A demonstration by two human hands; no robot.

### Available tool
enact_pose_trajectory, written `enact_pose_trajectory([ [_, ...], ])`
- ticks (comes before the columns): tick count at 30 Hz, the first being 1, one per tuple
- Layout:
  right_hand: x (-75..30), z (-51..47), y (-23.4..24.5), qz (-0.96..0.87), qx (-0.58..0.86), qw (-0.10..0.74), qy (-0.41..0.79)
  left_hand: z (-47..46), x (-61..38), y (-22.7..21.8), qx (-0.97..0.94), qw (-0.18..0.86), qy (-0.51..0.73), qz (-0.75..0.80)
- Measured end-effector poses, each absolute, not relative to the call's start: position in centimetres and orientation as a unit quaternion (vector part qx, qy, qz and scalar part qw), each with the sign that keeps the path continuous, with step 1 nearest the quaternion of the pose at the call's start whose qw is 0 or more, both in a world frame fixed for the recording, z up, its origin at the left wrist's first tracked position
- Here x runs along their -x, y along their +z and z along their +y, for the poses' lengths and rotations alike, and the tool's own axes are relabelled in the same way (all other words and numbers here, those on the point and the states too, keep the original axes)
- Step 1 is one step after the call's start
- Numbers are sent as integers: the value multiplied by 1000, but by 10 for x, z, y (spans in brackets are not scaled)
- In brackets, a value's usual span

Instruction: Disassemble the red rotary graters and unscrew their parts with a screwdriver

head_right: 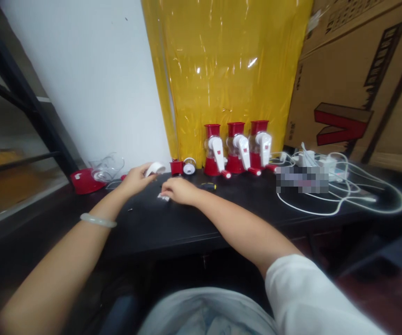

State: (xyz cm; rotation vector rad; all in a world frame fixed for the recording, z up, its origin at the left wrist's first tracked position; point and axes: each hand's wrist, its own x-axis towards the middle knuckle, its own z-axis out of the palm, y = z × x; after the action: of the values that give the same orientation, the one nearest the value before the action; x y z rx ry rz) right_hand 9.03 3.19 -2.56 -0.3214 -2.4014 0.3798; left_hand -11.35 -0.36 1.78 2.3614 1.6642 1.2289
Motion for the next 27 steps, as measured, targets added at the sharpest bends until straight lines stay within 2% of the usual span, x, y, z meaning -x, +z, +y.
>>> enact_pose_trajectory([
  [5, -88, 35, -31, -924, 109, 322, 178, -6, 107, 16, -756, 38, 345, 555],
  [11, -88, 37, -33, -924, 91, 315, 197, -6, 103, 12, -747, 8, 385, 543],
  [15, -91, 36, -29, -932, 118, 319, 128, -5, 103, 13, -762, 3, 374, 528],
  [21, -106, 28, -6, -881, 194, 431, -23, -3, 100, 14, -775, 19, 363, 517],
  [24, -112, 27, 0, -866, 217, 437, -111, -2, 96, 13, -783, 11, 365, 504],
  [27, -113, 28, -2, -863, 223, 431, -140, -5, 92, 14, -786, 3, 360, 503],
])
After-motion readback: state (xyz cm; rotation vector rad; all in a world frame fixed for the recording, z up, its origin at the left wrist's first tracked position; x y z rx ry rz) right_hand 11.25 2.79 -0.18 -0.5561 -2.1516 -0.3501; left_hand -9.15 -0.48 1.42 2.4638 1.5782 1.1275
